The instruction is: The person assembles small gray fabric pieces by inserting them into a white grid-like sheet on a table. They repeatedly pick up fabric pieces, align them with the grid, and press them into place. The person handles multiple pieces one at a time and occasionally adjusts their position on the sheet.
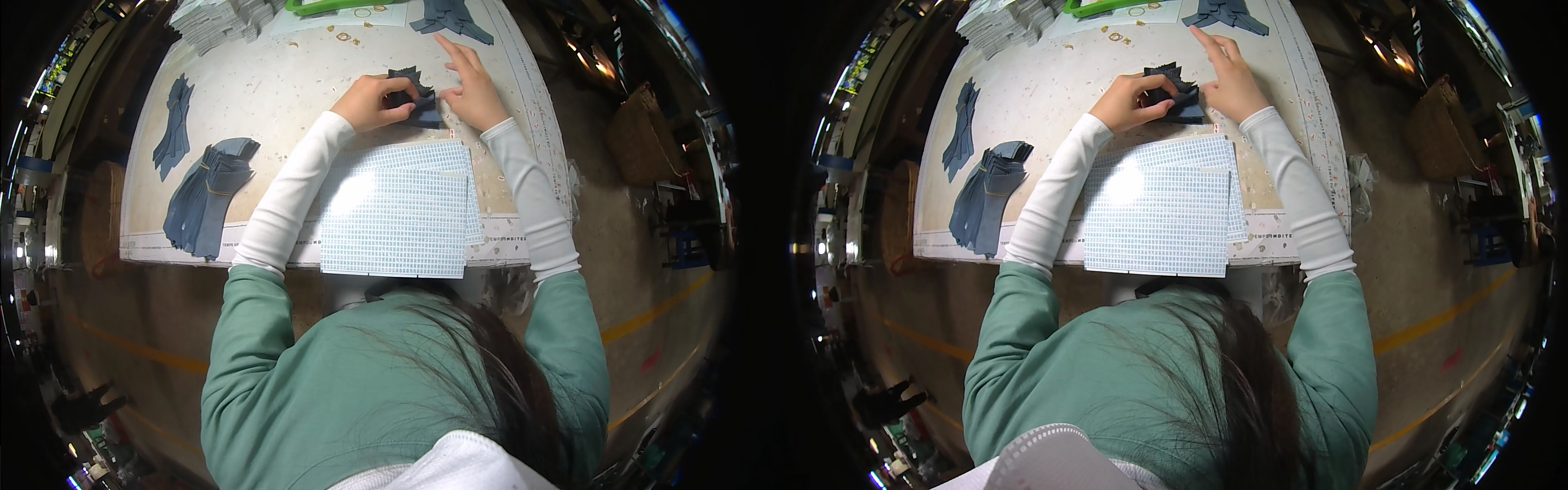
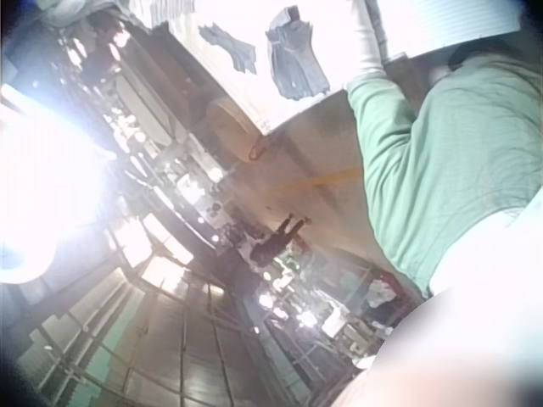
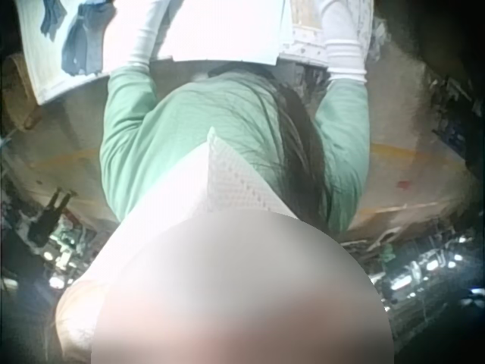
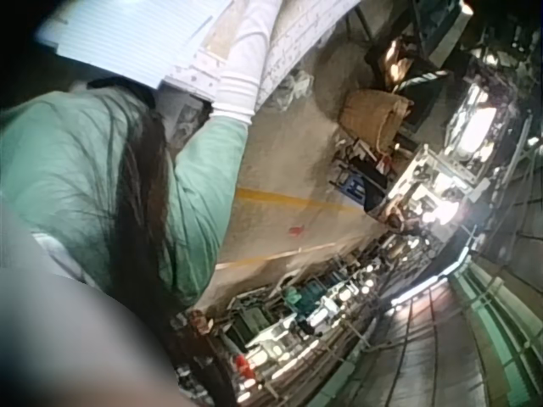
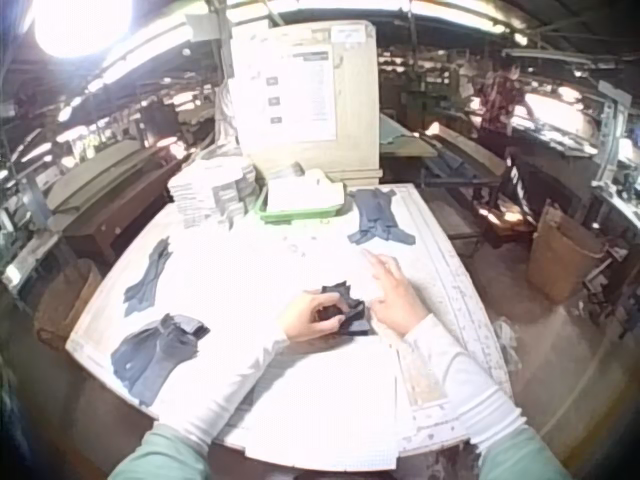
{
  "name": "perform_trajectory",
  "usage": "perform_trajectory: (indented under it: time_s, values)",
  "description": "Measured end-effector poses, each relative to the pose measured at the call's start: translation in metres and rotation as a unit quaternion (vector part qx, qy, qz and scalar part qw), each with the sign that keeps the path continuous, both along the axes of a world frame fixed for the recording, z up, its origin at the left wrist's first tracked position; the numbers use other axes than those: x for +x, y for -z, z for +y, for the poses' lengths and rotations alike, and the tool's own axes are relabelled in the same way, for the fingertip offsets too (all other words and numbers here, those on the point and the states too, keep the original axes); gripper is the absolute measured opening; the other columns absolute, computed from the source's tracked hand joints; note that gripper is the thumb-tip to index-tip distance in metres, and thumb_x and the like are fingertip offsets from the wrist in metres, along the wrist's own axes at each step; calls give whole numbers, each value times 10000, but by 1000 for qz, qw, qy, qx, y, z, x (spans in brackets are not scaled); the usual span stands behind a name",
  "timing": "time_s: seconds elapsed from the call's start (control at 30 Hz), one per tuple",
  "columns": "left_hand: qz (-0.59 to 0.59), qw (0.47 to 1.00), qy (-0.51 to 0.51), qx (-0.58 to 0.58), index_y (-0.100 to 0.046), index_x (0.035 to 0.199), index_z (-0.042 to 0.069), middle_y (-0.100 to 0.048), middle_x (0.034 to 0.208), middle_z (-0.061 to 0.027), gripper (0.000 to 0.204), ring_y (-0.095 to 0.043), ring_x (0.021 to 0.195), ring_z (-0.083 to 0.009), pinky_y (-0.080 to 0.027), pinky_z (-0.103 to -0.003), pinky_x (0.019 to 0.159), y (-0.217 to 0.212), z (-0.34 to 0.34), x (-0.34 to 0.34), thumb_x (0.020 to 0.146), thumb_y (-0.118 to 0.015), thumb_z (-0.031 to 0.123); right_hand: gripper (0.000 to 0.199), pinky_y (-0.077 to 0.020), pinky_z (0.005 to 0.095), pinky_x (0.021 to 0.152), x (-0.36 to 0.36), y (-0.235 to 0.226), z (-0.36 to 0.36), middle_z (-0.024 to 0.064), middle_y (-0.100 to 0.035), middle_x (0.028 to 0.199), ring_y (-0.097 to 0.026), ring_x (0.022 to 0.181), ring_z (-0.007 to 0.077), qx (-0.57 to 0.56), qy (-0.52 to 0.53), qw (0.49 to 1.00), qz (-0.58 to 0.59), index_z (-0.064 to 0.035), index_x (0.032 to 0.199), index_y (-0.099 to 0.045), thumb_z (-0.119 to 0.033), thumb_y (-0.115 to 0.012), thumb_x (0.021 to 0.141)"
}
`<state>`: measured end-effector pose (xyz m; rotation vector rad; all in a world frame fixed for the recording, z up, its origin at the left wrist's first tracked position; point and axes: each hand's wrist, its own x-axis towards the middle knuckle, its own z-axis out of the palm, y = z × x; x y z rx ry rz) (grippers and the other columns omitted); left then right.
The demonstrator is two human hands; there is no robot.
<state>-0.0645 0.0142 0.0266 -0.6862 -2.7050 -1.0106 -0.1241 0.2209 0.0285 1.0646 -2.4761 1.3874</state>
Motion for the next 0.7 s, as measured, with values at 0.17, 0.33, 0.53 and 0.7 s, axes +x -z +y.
perform_trajectory:
  time_s: [0.17, 0.33, 0.53, 0.7]
  values:
    - [19, 999, -11, 44, -625, 1030, 163, -655, 810, -116, 238, -647, 717, -277, -521, -356, 671, 4, 2, -1, 804, -621, 240, 942, -543, 312, 862, 9, 7, -9, 128, -349, 1399, -512, 1175, 334, 6, -80, 997, -14, -304, 1459, -290, 177, -557, 694]
    - [69, 997, 13, -12, -629, 1007, 141, -655, 838, -90, 258, -605, 631, -203, -502, -290, 607, 5, 3, 0, 769, -713, 192, 903, -516, 326, 909, 6, 16, -14, 131, -358, 1399, -543, 1148, 314, 75, -52, 990, 109, -310, 1448, -316, 155, -549, 711]
    - [-3, 998, 18, 57, -634, 1007, 102, -672, 914, -63, 304, -625, 699, -156, -504, -257, 614, 6, -2, -2, 739, -756, 179, 684, -564, 299, 774, -1, 15, -3, 142, -550, 1203, -648, 984, 237, 1, 25, 995, 101, -208, 1384, -422, 87, -560, 782]
    - [-38, 994, 8, 106, -631, 1023, 64, -679, 968, -52, 288, -636, 757, -137, -518, -251, 639, 12, -7, -7, 752, -709, 122, 430, -569, 288, 584, 1, 18, -3, 159, -656, 840, -681, 635, 232, -116, 16, 950, -289, -92, 1347, -430, -139, -536, 933]
